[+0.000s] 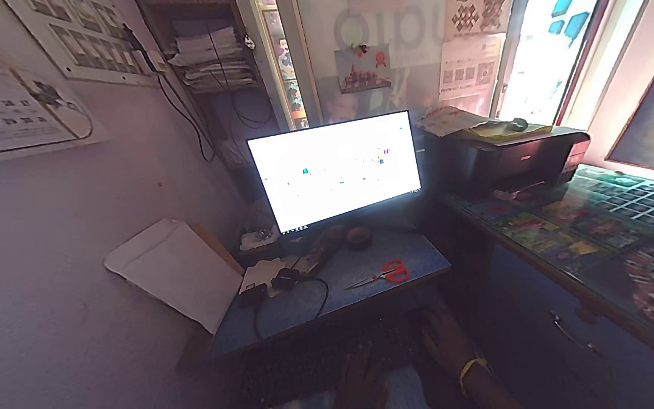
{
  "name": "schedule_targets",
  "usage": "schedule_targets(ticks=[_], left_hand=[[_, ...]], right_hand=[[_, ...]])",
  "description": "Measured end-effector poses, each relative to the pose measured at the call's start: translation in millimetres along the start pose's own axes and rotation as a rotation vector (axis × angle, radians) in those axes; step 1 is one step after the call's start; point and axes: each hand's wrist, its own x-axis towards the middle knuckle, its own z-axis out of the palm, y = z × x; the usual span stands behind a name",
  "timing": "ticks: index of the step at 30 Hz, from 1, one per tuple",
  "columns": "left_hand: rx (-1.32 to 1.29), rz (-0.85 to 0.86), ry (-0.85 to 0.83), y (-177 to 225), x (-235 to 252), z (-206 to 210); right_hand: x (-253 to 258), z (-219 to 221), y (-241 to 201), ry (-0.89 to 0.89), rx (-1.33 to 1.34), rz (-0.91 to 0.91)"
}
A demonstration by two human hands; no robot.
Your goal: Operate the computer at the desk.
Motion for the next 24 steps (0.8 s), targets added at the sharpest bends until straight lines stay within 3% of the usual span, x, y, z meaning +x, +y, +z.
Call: schedule_targets(ticks=[24], left_hand=[[0.024,-0.008,0.000,0.9,0.8,-1.6]], right_hand=[[2.6,2.6,1.1,0.043,-0.008,-0.020]])
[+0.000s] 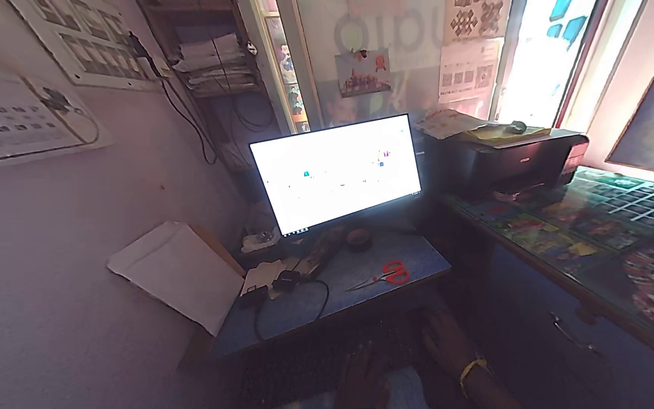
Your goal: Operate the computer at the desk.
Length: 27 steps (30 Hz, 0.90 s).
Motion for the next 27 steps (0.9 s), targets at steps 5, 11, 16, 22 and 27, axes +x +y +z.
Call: schedule_targets(ticks=[5,11,16,22,27], left_hand=[[0.007,-0.008,0.011,2.5,-0.1,-0.7],[-0.001,-0.016,0.023,3.0,0.1,-1.7],[0.004,-0.037,0.053,3.8,-1.7,0.5],[0.045,-0.063,0.052,5.0,-1.2,1.2],[0.048,-0.057,0.042,6.0,-1.3,-1.1]], right_hand=[[0.4,-0.5,0.7,-0.048,-0.010,0.025],[1.7,-1.0,0.1,-0.045,-0.008,0.027],[0.0,0.9,1.5,-0.043,-0.013,0.022],[-1.3,1.0,1.6,-0.030,0.004,0.019],[-1.3,-0.6,0.6,-0.050,-0.006,0.028]])
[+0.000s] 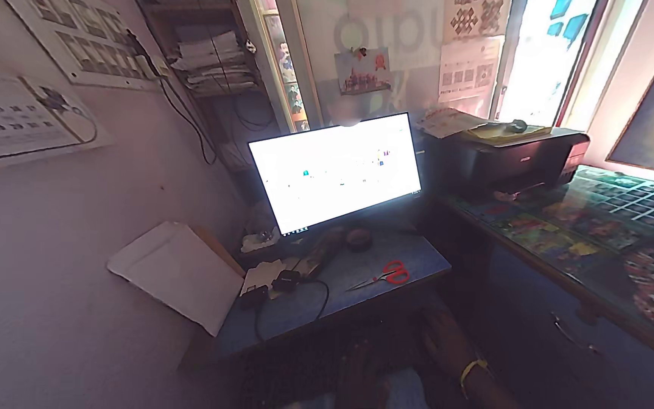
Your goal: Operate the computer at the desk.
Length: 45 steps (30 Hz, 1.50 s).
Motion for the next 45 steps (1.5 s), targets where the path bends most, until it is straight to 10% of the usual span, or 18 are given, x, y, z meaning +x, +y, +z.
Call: schedule_targets(ticks=[45], left_hand=[[-0.073,0.004,0.043,2.7,0.9,-2.4]], right_hand=[[-6.7,-10.8,-9.3,-0.034,0.027,0.052]])
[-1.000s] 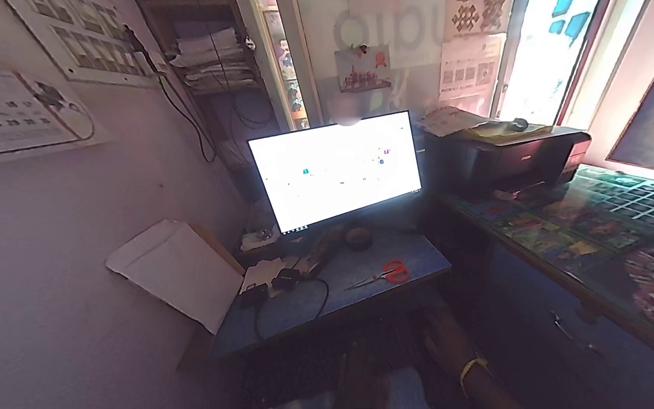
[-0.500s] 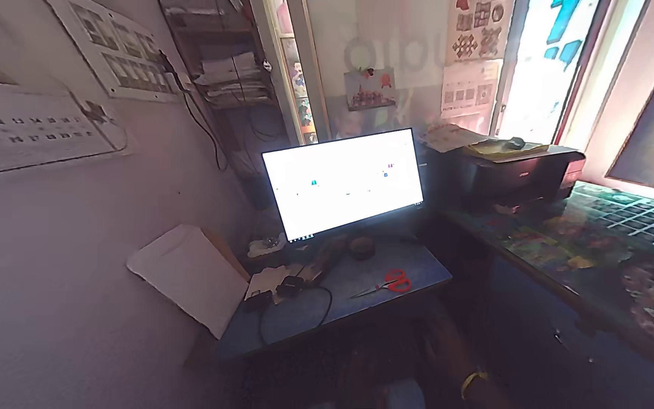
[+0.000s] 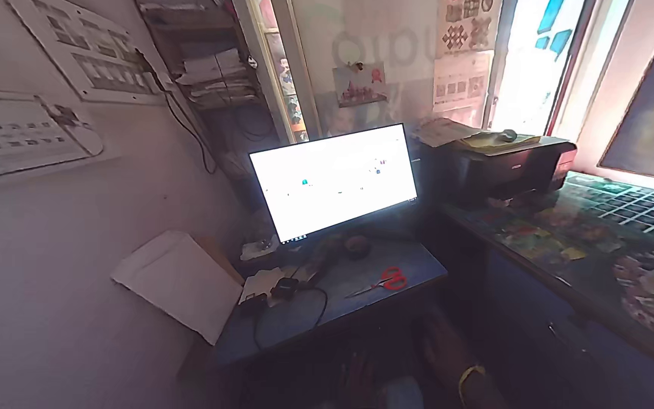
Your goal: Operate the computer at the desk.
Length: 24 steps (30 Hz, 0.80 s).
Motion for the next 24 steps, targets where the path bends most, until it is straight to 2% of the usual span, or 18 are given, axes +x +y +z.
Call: schedule_targets(ticks=[16,24], left_hand=[[0.072,0.014,0.021,-8.5,-1.5,9.6],[0.037,-0.037,-0.062,-7.8,-1.1,7.8]], right_hand=[[6.4,1.0,1.7,-0.020,-0.012,-0.007],[6.1,4.9,3.5,0.022,0.043,-0.022]])
